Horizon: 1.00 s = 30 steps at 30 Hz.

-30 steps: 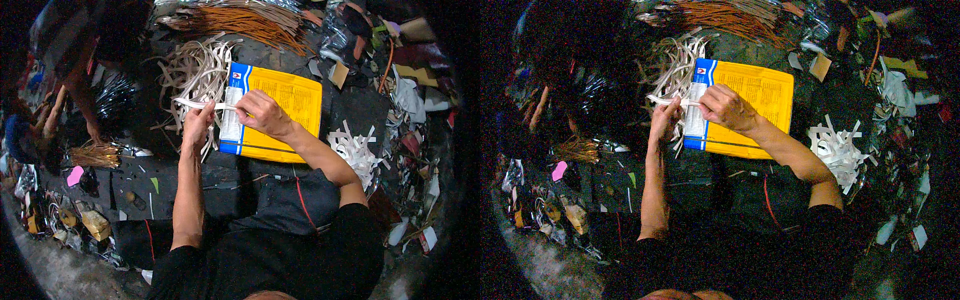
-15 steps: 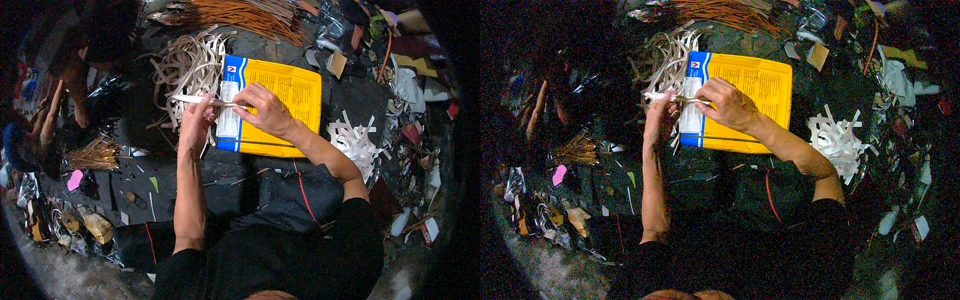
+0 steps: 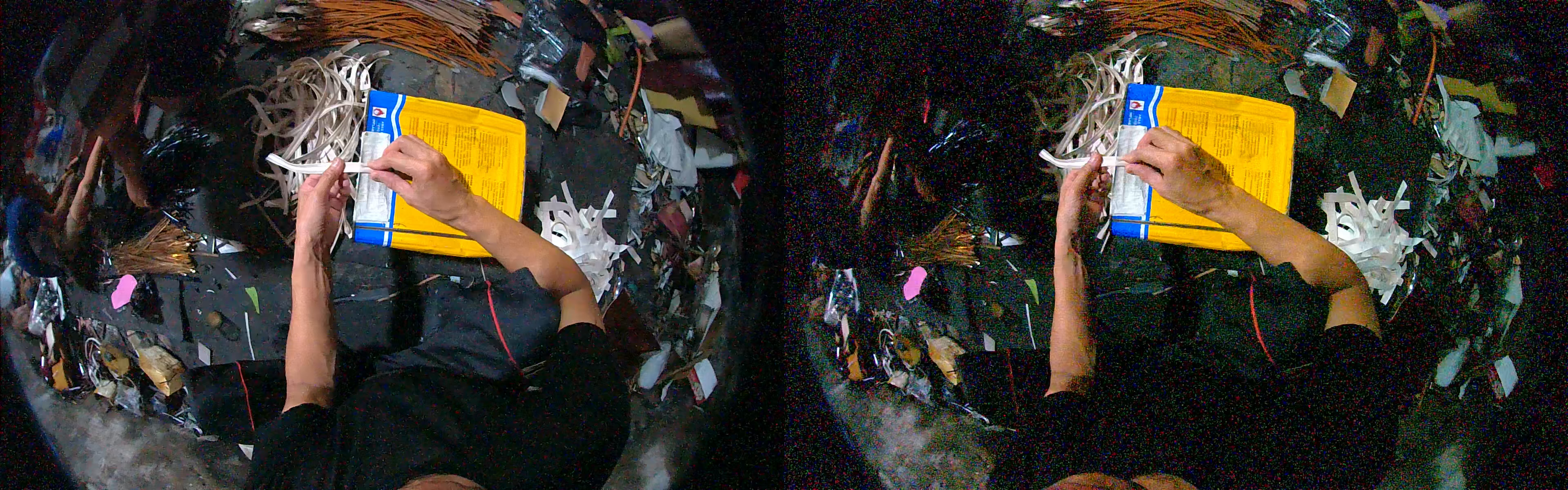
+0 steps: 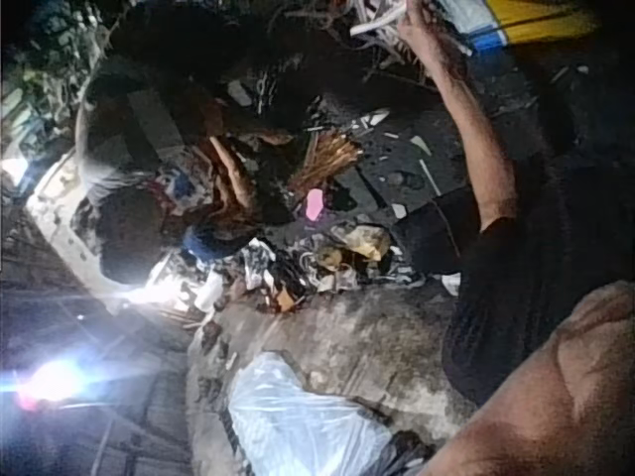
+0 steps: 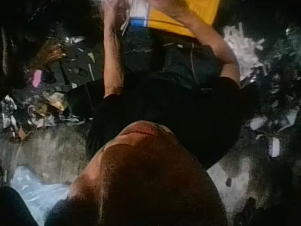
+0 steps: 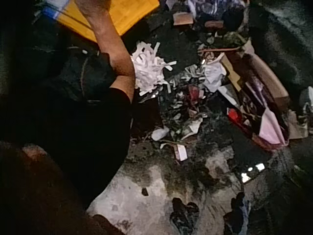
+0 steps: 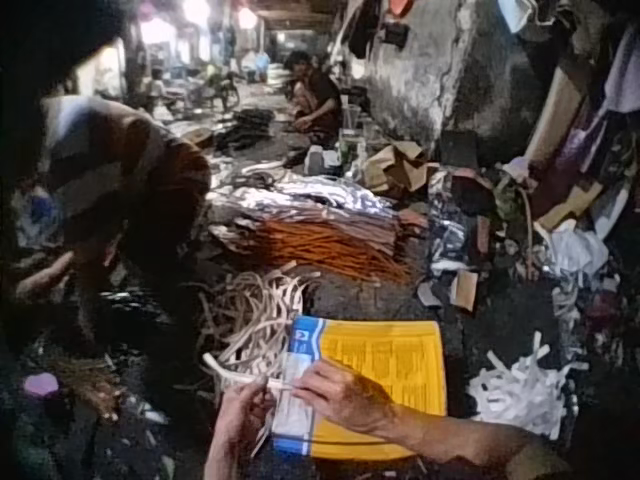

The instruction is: The person sits on the floor and repeatedly picks up white strips, folds or aligns them, and places them into a yellow and blue box. The person also briefly handles a plastic bag and a small white object before returning to the strips.

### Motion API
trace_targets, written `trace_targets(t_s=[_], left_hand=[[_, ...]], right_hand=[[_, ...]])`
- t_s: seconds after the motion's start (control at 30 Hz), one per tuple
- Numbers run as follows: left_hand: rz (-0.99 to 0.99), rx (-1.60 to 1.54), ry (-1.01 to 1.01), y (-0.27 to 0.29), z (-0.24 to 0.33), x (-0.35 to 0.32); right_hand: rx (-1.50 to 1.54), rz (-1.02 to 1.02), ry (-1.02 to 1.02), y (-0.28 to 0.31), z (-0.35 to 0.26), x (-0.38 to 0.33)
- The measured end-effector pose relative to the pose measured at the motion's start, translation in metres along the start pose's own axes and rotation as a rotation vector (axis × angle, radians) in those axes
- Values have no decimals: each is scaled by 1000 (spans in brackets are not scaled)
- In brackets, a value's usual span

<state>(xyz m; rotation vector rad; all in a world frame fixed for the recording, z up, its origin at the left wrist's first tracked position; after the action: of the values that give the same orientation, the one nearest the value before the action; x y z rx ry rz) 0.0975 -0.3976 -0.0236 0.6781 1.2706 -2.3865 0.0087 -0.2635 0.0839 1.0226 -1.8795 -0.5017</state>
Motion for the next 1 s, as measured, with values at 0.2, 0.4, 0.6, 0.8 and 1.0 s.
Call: trace_targets(t_s=[0.2,0.4,0.6,0.8,1.0], left_hand=[[218,554,-191,-40,14,-20],[309,716,-286,-44,19,-25],[312,748,-358,-46,18,-26],[326,729,-332,-38,14,-21],[457,971,-460,-40,19,-17]], right_hand=[[-19,13,27,2,1,-1],[73,-54,-144,20,-3,-9],[-18,-64,27,14,-11,-18],[-175,-156,131,8,-16,-19],[-133,-229,51,12,-11,-11]])
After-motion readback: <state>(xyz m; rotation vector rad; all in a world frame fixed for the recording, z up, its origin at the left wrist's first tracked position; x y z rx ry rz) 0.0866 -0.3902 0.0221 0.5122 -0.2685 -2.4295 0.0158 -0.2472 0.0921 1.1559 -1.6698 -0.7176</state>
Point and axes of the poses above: each hand's wrist, its own x-axis towards the middle knuckle, its own y-axis out of the back of the hand, z = x × y, the point moved 5 cm from there along x, towards the middle knuckle, and after that the axes turned 15 degrees about y, right-handed, at the moved point
